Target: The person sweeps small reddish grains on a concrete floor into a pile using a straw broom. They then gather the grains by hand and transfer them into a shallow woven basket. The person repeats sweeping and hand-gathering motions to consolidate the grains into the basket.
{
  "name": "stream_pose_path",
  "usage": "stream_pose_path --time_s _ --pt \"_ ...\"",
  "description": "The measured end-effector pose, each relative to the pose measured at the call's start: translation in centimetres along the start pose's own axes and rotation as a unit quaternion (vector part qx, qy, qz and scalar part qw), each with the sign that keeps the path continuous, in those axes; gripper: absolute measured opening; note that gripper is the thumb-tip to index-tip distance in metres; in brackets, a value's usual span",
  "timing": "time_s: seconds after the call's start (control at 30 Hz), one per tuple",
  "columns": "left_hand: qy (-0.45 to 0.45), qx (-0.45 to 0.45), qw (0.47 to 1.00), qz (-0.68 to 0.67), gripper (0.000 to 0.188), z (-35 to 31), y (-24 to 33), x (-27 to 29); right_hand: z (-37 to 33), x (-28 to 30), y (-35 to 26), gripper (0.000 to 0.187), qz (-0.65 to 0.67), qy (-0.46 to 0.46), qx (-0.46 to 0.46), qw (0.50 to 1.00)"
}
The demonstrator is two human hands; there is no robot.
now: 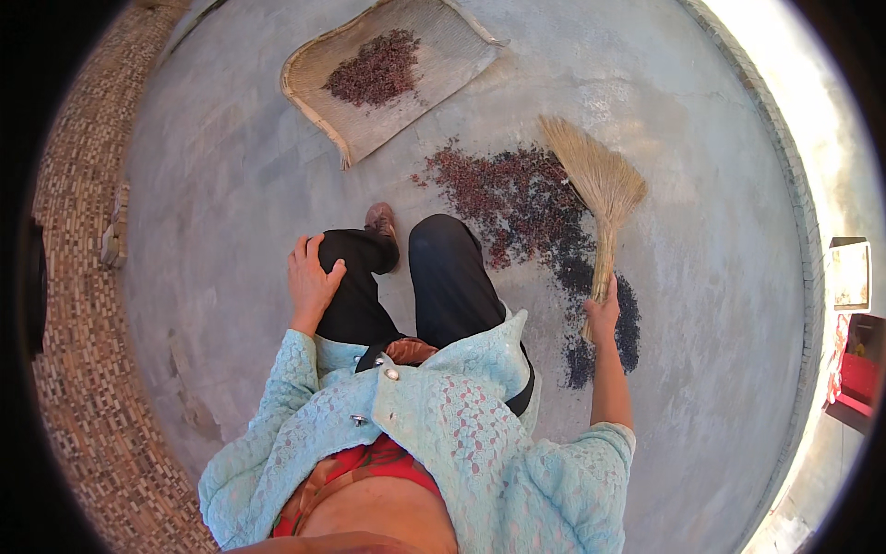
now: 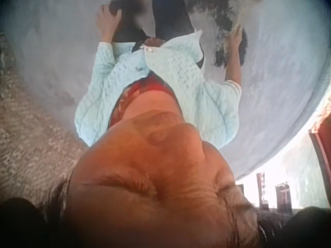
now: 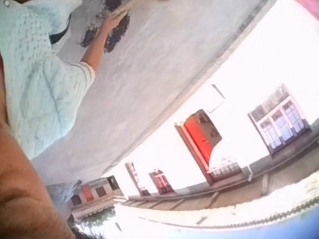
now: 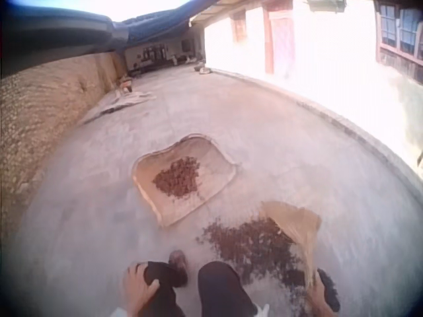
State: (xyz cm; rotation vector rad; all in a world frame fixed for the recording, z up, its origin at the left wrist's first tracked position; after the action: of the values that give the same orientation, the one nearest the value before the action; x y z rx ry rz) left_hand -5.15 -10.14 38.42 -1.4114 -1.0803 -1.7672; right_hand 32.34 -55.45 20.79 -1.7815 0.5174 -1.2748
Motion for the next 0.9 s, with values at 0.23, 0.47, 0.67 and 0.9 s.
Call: stream_pose_path --time_s 0.23,0.47,0.67,0.9 --pt "0.008 0.02 0.999 -0.033 0.056 -0.2 -0.4 -0.1 3.3 -3.2 5.6 0.08 -0.016 -0.009 -0.114 0.993" --pt "0.021 0.016 0.999 -0.04 0.057 -0.1 -1.0 -0.2 -5.0 -4.2 1.4 0.089 0.025 -0.073 -0.072 0.994" --pt "0.023 0.026 0.999 -0.04 0.056 -0.1 -1.0 0.2 -9.0 -2.0 -3.4 0.09 -0.033 -0.071 -0.062 0.995" --pt "0.027 0.018 0.999 -0.042 0.055 -0.2 -1.0 0.4 -4.6 -0.6 -3.5 0.091 -0.041 -0.006 -0.042 0.998"
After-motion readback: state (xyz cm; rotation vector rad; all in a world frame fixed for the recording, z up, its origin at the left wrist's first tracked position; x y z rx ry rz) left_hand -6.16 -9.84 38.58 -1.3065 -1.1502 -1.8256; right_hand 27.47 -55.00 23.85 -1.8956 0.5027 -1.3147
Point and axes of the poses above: each hand's wrist, its own z-axis towards the middle knuckle, its own x-axis out of the back of the hand, y = z × x, the point moved 7 cm from there along z, towards the middle knuckle, and after that the axes turned 7 degrees about x, right-handed, at the moved point
